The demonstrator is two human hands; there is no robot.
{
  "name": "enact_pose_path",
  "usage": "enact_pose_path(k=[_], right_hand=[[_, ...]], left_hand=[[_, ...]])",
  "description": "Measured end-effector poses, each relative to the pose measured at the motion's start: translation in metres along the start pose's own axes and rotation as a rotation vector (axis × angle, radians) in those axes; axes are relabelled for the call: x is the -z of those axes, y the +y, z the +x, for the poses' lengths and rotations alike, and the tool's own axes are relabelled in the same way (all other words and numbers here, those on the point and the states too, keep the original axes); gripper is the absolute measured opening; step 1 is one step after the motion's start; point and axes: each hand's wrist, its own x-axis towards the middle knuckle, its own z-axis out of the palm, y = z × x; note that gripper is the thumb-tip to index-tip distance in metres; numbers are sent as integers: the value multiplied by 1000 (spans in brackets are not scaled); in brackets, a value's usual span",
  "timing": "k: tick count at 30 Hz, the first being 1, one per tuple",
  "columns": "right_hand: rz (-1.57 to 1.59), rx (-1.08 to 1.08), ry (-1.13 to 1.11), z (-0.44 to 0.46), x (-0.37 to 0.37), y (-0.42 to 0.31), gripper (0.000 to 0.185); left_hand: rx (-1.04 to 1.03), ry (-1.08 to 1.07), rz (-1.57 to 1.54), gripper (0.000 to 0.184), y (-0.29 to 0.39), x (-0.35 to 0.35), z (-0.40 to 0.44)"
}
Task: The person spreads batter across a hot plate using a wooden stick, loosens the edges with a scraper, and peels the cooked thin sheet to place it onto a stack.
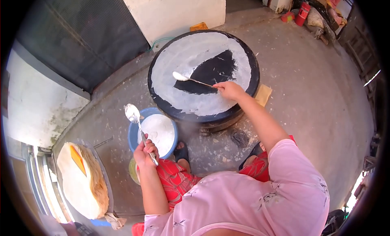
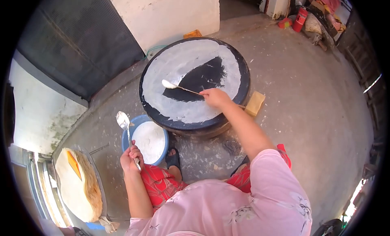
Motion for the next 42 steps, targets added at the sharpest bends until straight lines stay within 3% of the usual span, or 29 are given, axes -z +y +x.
enact_pose_path(k=[4, 7, 10, 12, 18, 20, 21, 22, 25, 26, 29, 32, 35, 36, 38, 40, 42], right_hand=[[-141, -59, -48, -34, 39, -12, 25], [-376, 147, 570, -52, 13, -5, 35], [-334, 382, 615, -67, -41, -21, 40], [-386, 500, 517, -74, -76, -33, 36], [-536, 300, 473, -53, -52, -9, 31], [-415, 43, 466, -52, -34, -9, 32], [-206, 16, 499, -53, -38, -10, 36], [-206, 13, 500, -60, -46, -12, 36], [-232, 325, 357, -89, -64, -24, 37], [-229, 321, 358, -85, -62, -18, 37], [-567, 134, 494, -56, -33, 11, 31], [-257, -81, 511, -44, -18, 14, 33], [-49, -56, 480, -67, -44, -8, 35], [-170, 155, 447, -78, -53, -7, 35], [-364, 182, 392, -76, -46, 8, 34], [-461, -26, 466, -53, -22, 33, 32], [-467, -83, 510, -45, -7, 41, 31]], left_hand=[[7, -27, -5, 23, 2, 5, -1], [1, -60, -6, 25, 4, 6, 0], [3, -31, 10, 23, 3, 4, 1], [17, 5, -11, 22, 2, 0, 0], [31, -15, 4, 22, 4, 5, 0], [8, 5, 11, 22, 3, 3, -4], [-17, 25, 21, 22, 3, 1, -4], [-15, 25, 23, 22, 4, 1, -3], [-12, 14, 18, 23, 5, 1, 0], [-9, 4, 9, 23, 5, 2, 1], [6, -5, 5, 23, 5, 5, 2], [15, -6, 10, 23, 3, 0, 0], [-1, 2, 7, 23, 4, 2, 1], [-11, -6, 1, 23, 4, 2, 2], [-8, -7, 0, 23, 4, 3, 3], [-3, -3, 0, 23, 5, 5, 4], [12, -10, 46, 24, 6, 6, 4]])
